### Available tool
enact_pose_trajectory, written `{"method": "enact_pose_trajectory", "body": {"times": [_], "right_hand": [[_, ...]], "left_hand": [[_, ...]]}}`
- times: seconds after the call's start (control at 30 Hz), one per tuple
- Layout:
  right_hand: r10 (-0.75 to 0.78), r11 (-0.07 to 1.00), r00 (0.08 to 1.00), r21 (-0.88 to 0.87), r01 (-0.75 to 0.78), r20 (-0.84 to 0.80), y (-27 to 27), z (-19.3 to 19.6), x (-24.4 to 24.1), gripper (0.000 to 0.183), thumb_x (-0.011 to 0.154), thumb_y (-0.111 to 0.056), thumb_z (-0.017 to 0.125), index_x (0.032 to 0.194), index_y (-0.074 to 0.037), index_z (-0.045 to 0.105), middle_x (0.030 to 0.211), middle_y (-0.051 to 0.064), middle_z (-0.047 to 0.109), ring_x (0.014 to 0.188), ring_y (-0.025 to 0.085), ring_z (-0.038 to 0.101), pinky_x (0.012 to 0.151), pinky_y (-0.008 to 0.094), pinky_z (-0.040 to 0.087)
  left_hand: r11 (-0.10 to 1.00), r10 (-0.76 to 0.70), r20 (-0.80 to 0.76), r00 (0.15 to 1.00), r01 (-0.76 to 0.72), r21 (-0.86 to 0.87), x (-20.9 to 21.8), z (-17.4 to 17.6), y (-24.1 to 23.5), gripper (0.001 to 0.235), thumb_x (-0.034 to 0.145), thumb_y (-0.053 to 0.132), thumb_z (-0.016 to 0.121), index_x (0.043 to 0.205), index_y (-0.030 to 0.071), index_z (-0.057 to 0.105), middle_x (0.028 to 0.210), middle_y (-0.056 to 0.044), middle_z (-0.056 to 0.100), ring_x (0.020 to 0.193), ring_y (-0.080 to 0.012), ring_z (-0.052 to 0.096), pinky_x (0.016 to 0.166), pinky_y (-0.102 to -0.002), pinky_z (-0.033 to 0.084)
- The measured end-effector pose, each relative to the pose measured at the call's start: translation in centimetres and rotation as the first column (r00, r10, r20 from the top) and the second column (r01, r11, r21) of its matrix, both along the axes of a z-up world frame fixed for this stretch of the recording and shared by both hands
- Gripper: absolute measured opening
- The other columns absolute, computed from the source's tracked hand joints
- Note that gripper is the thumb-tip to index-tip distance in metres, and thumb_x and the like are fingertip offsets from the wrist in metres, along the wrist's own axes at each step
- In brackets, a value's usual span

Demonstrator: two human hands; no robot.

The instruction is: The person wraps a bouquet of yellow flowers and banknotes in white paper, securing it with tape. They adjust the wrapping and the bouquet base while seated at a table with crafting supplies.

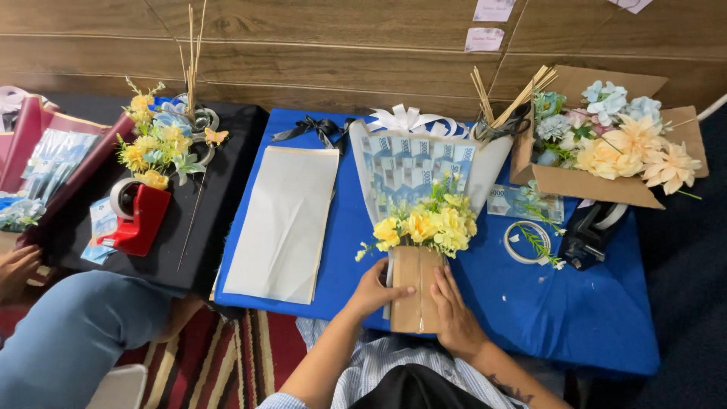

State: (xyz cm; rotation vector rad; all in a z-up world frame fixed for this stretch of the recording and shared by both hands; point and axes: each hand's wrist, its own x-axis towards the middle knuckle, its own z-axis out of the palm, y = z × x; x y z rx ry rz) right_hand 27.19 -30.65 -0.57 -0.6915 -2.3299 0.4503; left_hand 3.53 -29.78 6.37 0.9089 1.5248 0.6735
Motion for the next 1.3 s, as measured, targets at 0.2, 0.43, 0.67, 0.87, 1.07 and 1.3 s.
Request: {"method": "enact_pose_trajectory", "body": {"times": [0.2,0.43,0.67,0.87,1.07,1.3], "right_hand": [[0.0,1.0,1.0,-0.022,0.0,0.004,2.1,-1.2,-1.0,0.077,0.079,0.019,0.05,0.151,0.004,0.026,0.167,0.028,0.018,0.157,0.05,0.014,0.126,0.058,0.03],[-0.046,0.999,0.999,-0.011,0.046,0.008,1.7,-1.4,-0.6,0.071,0.084,-0.002,0.068,0.147,0.004,0.035,0.163,0.028,0.027,0.155,0.049,0.023,0.124,0.06,0.031],[-0.113,0.987,0.991,-0.104,0.12,0.072,0.4,-1.6,0.2,0.091,0.076,-0.008,0.074,0.156,-0.007,0.03,0.169,0.023,0.019,0.157,0.047,0.017,0.122,0.06,0.031],[-0.128,0.974,0.991,-0.184,0.134,0.047,-0.9,-0.8,0.6,0.092,0.074,-0.011,0.077,0.154,-0.008,0.033,0.168,0.021,0.021,0.157,0.043,0.019,0.124,0.059,0.027],[-0.202,0.926,0.979,-0.32,0.2,0.027,-1.3,-0.7,0.9,0.105,0.072,-0.017,0.089,0.155,-0.01,0.026,0.17,0.024,0.012,0.156,0.042,0.019,0.121,0.053,0.03],[-0.221,0.916,0.957,-0.298,0.269,0.188,-1.0,-3.8,1.6,0.099,0.079,-0.031,0.084,0.159,-0.017,0.027,0.158,0.025,0.034,0.143,0.043,0.039,0.114,0.053,0.039]], "left_hand": [[0.997,0.06,-0.116,0.991,-0.065,-0.042,0.0,-0.7,0.9,0.117,0.063,0.055,0.084,0.16,0.02,0.029,0.147,-0.011,0.056,0.125,-0.0292,0.063,0.093,-0.043,0.057],[0.992,-0.071,-0.424,0.903,0.107,0.061,-0.2,-0.8,-0.5,0.088,0.077,0.066,0.072,0.145,0.013,0.054,0.137,-0.009,0.057,0.114,-0.0284,0.066,0.092,-0.043,0.057],[0.995,-0.058,-0.278,0.959,0.078,0.062,-0.5,-1.4,-0.6,0.074,0.073,0.06,0.075,0.13,0.015,0.062,0.121,-0.004,0.073,0.098,-0.0219,0.073,0.076,-0.036,0.057],[0.997,-0.072,-0.252,0.965,0.076,0.004,-0.3,1.9,-1.5,0.101,0.073,0.062,0.075,0.154,0.016,0.034,0.131,-0.009,0.065,0.109,-0.0261,0.07,0.084,-0.041,0.058],[0.994,-0.087,-0.235,0.968,0.099,0.04,-0.8,1.0,-2.0,0.112,0.07,0.063,0.077,0.159,0.019,0.025,0.133,-0.007,0.062,0.103,-0.0256,0.07,0.08,-0.04,0.057],[0.989,-0.099,-0.242,0.965,0.123,0.084,-0.6,1.8,-3.0,0.114,0.068,0.07,0.072,0.159,0.019,0.025,0.133,-0.005,0.057,0.099,-0.0226,0.067,0.075,-0.038,0.055]]}}
